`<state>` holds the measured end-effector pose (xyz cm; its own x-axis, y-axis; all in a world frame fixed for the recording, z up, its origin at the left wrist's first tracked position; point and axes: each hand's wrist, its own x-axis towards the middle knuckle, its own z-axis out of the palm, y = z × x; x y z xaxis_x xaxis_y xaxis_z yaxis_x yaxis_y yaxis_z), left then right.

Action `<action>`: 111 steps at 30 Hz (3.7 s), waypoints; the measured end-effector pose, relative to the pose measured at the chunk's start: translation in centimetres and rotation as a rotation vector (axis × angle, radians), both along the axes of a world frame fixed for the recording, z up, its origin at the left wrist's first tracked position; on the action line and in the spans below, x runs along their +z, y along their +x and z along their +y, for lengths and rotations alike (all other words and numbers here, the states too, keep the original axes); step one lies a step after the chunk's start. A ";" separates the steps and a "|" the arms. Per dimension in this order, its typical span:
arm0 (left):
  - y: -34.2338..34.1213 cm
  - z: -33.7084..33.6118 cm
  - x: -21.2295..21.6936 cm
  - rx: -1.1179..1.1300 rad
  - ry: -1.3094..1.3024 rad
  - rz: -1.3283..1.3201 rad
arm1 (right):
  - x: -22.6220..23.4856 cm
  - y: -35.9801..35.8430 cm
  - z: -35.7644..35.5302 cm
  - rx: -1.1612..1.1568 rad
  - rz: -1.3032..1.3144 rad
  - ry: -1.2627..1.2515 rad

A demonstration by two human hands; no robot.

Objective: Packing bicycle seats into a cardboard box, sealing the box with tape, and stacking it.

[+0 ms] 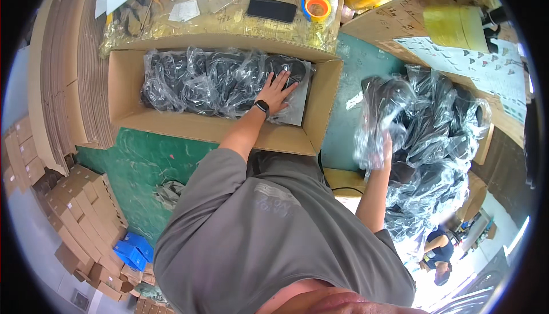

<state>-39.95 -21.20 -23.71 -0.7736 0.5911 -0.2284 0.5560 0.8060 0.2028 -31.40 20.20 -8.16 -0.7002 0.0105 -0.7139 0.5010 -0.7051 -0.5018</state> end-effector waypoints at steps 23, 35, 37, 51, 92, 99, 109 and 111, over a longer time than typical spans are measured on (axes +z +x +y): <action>-1.4 -7.4 1.8 -0.010 0.340 -0.073 | -18.9 -10.0 -25.5 0.638 0.182 1.735; 4.1 -1.9 -0.5 -0.202 -0.065 -0.116 | 5.6 -6.9 -6.4 0.152 -0.105 1.193; 3.5 -0.7 1.2 -0.242 -0.168 -0.105 | -2.9 1.8 3.9 0.361 -0.250 1.924; -2.6 5.4 7.7 -0.046 -0.184 -0.246 | -13.0 5.5 1.9 0.488 -0.319 1.602; -4.7 -49.9 16.3 0.265 0.192 -0.359 | 0.0 -10.0 -34.3 1.532 0.182 1.295; -4.5 -48.1 6.0 0.490 0.127 0.027 | 7.1 -24.5 -48.2 0.973 0.856 2.143; -0.6 -39.8 6.7 0.438 0.204 0.411 | -5.2 -10.9 -45.5 1.150 0.898 1.853; -4.0 -36.8 9.1 0.286 0.220 0.082 | -6.2 -11.0 -44.8 1.164 0.901 1.716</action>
